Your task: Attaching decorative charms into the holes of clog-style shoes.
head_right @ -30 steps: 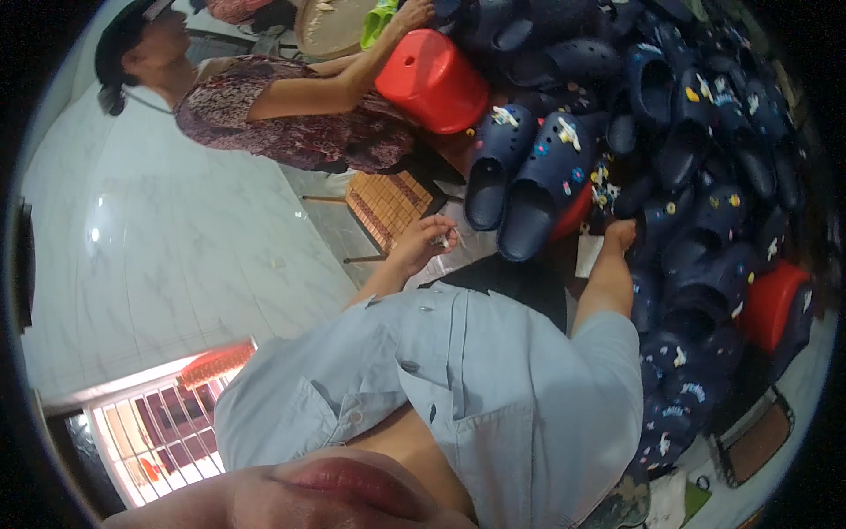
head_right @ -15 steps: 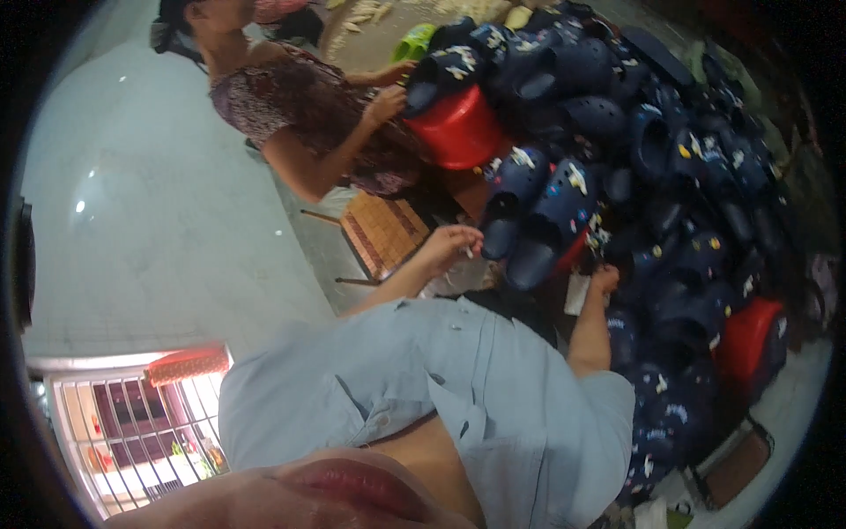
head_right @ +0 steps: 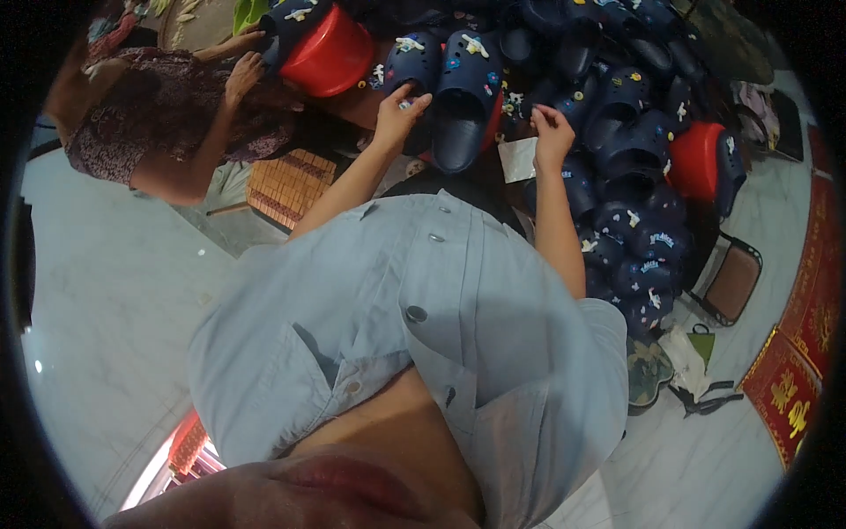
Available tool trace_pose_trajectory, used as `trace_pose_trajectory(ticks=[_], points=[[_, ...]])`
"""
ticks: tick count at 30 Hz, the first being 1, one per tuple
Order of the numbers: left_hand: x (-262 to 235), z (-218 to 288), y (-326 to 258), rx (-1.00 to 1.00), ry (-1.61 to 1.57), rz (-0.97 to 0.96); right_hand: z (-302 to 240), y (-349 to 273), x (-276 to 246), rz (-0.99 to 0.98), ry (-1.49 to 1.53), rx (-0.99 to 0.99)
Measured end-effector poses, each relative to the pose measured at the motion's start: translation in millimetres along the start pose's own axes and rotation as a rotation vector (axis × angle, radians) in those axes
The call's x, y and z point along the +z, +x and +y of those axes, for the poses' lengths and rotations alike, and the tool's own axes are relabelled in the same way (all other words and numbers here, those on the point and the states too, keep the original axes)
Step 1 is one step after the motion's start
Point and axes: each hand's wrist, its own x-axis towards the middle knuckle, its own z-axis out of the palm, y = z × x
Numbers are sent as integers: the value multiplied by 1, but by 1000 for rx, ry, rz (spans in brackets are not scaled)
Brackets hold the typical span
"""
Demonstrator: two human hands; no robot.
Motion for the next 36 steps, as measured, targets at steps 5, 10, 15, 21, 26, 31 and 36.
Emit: trace_pose_trajectory(ticks=[5, 10, 15, 21, 26, 31, 36], points=[[7, 7, 13, 178, 331, 121, -57, -2, 42, -147, -166, -279], [13, -27, 43, 137, 364, 165, -89, 6, 109, -370, -260, -399], [27, -30, 46, 167, 204, 219, -75, 36, 158, -498, -483, -477], [18, -25, 44, 102, 44, 76, -60, 45, 187, -571, -665, -599], [16, -7, 35, 65, 51, 79, -51, 48, 188, -593, -727, -677], [10, -7, 34, 10, 61, 39, -57, 44, 186, -677, -704, -663], [10, -5, 32, 15, -5, 24, -59, 47, 180, -784, -687, -632]])
